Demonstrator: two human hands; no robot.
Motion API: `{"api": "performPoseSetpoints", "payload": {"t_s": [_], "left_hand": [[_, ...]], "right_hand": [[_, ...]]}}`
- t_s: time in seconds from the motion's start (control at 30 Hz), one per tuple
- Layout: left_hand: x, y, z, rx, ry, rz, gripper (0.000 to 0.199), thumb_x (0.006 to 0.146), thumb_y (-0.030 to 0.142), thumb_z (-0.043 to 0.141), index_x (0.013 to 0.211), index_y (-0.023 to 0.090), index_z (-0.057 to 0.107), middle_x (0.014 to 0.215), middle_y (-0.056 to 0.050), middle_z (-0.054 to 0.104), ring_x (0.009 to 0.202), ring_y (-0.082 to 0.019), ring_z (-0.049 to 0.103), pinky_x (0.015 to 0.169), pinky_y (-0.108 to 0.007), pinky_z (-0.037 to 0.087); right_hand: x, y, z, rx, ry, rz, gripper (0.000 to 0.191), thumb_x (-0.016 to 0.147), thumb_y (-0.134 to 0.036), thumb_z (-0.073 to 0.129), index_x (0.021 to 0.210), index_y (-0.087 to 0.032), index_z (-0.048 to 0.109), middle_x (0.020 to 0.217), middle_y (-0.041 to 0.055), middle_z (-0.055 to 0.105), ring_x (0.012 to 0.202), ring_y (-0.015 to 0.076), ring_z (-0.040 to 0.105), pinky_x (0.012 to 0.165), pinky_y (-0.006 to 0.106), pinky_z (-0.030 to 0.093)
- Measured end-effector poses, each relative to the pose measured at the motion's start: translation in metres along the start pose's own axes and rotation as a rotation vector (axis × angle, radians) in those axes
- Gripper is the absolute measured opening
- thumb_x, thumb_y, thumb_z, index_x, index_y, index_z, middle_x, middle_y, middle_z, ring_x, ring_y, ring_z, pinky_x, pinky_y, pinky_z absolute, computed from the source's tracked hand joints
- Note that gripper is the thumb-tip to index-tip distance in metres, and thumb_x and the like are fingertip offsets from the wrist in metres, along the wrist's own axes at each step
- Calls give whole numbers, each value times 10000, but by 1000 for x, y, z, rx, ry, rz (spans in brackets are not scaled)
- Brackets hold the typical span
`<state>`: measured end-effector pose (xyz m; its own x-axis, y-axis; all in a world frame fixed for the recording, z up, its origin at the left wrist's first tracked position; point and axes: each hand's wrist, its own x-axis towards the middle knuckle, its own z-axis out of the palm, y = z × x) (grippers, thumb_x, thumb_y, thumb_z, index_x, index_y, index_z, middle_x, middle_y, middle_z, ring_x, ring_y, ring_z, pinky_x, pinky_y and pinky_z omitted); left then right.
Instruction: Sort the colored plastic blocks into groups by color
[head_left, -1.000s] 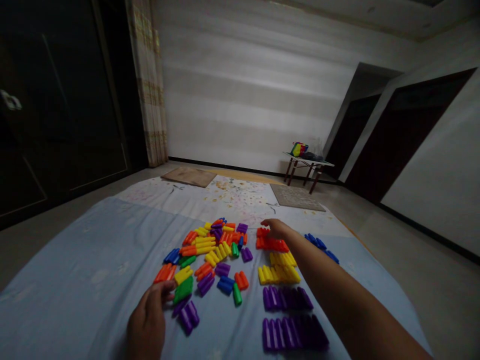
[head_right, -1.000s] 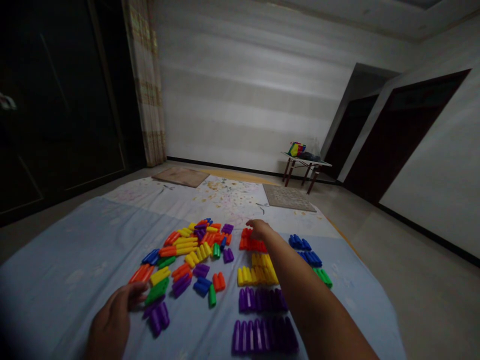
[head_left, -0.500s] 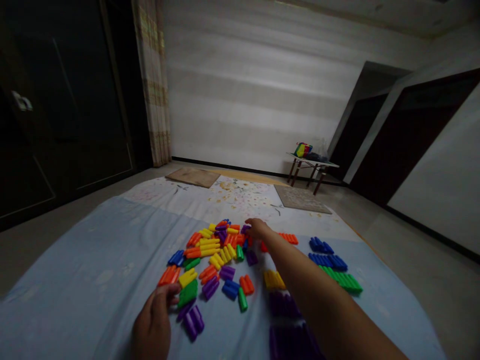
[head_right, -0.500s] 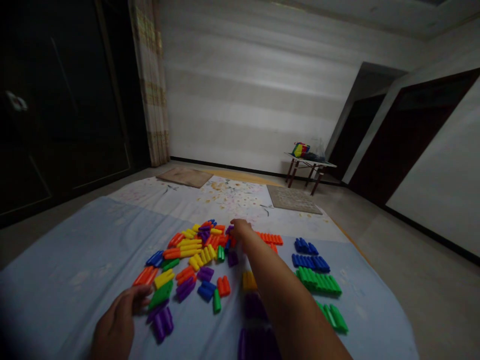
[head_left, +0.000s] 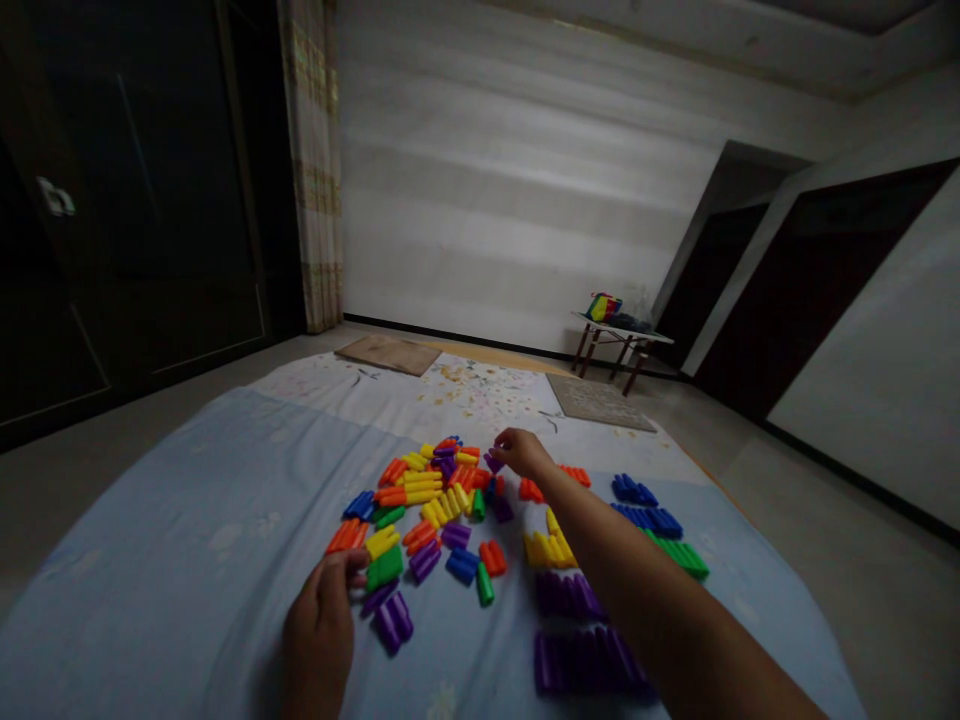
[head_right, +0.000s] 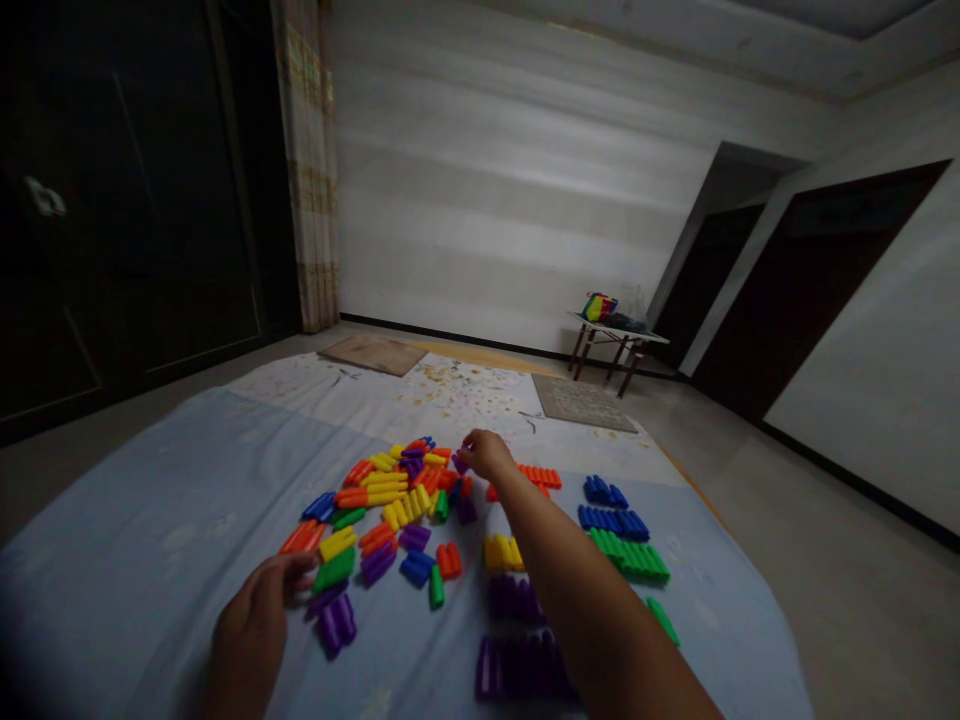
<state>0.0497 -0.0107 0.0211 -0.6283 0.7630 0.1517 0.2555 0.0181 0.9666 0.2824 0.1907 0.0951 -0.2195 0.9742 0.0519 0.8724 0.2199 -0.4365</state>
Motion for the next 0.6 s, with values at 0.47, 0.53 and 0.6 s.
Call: {"api": "performPoseSetpoints", "payload": {"t_s": [0.47, 0.53, 0.6], "left_hand": [[-2, 7, 1, -12, -15, 16, 351, 758, 441, 329, 776, 199, 584, 798, -34, 637, 730, -190, 597, 689, -306, 478], [-2, 10, 1, -17, -6, -2, 348, 754, 434, 332, 769, 194, 584, 787, -34, 634, 721, -190, 594, 681, -308, 478], [-3, 12, 1, -28, -3, -11, 347, 753, 429, 331, 762, 191, 583, 780, -35, 631, 711, -189, 591, 675, -309, 479]], "right_hand": [[-116, -45, 22, -34, -226, -302, 230, 788, -323, 516, 943, -214, 647, 808, 20, 688, 707, 139, 619, 576, 211, 401], [-122, -49, 24, -158, -193, -302, 236, 798, -337, 497, 943, -225, 646, 833, 33, 690, 762, 170, 626, 615, 239, 412], [-124, -49, 23, -228, -173, -310, 253, 807, -349, 488, 976, -238, 639, 872, 43, 685, 812, 190, 622, 651, 259, 420]]}}
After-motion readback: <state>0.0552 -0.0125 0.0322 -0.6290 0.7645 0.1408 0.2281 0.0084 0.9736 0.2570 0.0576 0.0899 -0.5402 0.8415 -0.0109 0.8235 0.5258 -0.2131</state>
